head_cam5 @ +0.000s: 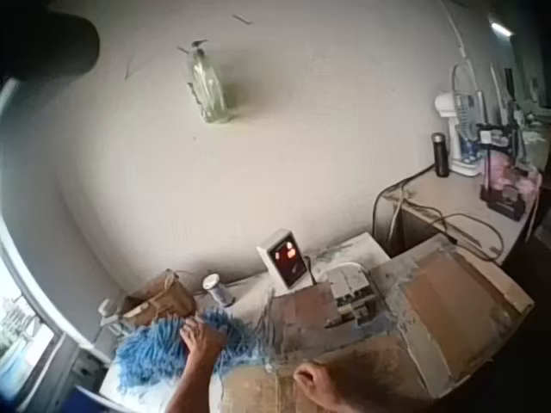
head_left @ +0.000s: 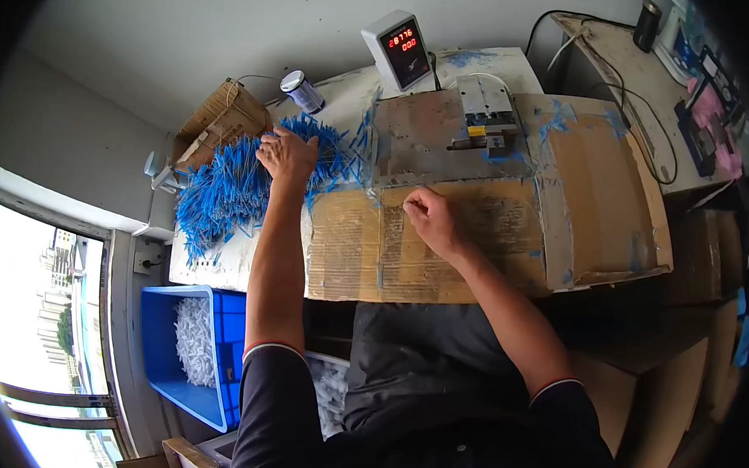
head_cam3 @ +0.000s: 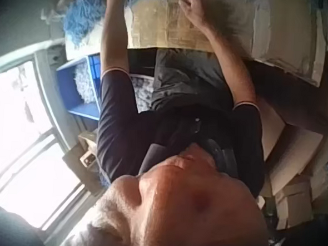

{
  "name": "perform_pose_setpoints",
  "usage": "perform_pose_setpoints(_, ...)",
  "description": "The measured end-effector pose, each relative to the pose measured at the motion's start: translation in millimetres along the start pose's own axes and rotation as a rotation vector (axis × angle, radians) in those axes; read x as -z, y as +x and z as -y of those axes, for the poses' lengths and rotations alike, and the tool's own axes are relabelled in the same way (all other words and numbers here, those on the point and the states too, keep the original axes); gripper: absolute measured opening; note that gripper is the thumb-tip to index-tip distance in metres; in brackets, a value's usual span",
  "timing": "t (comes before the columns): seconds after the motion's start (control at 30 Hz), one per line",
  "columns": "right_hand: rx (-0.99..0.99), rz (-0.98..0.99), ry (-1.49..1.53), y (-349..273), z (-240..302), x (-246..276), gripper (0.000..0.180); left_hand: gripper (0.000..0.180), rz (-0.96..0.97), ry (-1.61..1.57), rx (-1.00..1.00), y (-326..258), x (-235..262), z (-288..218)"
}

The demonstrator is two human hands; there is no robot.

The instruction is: The person sorts and bundles blue plastic filaments by hand at an industrial workstation.

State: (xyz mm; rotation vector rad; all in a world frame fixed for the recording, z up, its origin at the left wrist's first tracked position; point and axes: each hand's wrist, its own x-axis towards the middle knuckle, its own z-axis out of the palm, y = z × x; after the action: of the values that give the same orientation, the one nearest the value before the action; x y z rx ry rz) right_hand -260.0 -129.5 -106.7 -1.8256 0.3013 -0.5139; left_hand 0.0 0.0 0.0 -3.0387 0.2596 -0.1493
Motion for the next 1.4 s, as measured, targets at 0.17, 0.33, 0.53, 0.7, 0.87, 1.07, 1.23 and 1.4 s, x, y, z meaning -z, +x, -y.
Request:
perform_pose_setpoints(0.17, 0.038, -0.006, -0.002, -2.0, 0.8, 13.8, 0.011, 0.083, -0.241, -0.193, -0.095, -11.8, -28.3, -13.4)
perform_pose_setpoints(0.33, 0.038, -0.030, -0.005, -1.1, -1.0, 11.2, 0.011, 0.081, -0.374, -0.234, -0.282, -15.2, -32.3, -9.6)
perform_pose_setpoints(0.53, 0.039, -0.023, 0.003, -0.4, 0.4, 7.4, 0.012, 0.083, -0.254, -0.081, -0.021, -15.2, -7.0, 2.0)
perform_pose_setpoints(0.7, 0.038, -0.032, 0.028, -0.8, 1.9, 2.9, 0.011, 0.081, 0.061, -0.015, -0.062, 0.6, 21.4, -5.8)
perform_pose_setpoints(0.87, 0.013, -0.025, 0.017, -0.1, 1.2, 1.5, 0.011, 0.061, -0.109, -0.020, -0.117, 2.7, -5.7, -18.8)
perform_pose_setpoints(1.07, 0.058, -0.053, 0.026, -0.9, 0.8, 7.0, 0.011, 0.046, -0.103, -0.061, -0.132, -1.9, -8.7, -32.4)
perform_pose_setpoints(1.23, 0.044, -0.018, 0.009, 0.9, 4.0, 4.2, 0.012, 0.039, -0.154, -0.098, -0.105, -5.2, -9.4, -31.4)
perform_pose_setpoints(1.4, 0.058, -0.013, 0.014, -0.6, 8.6, 4.5, 0.013, 0.032, -0.242, -0.124, -0.014, 5.7, -27.8, -48.2)
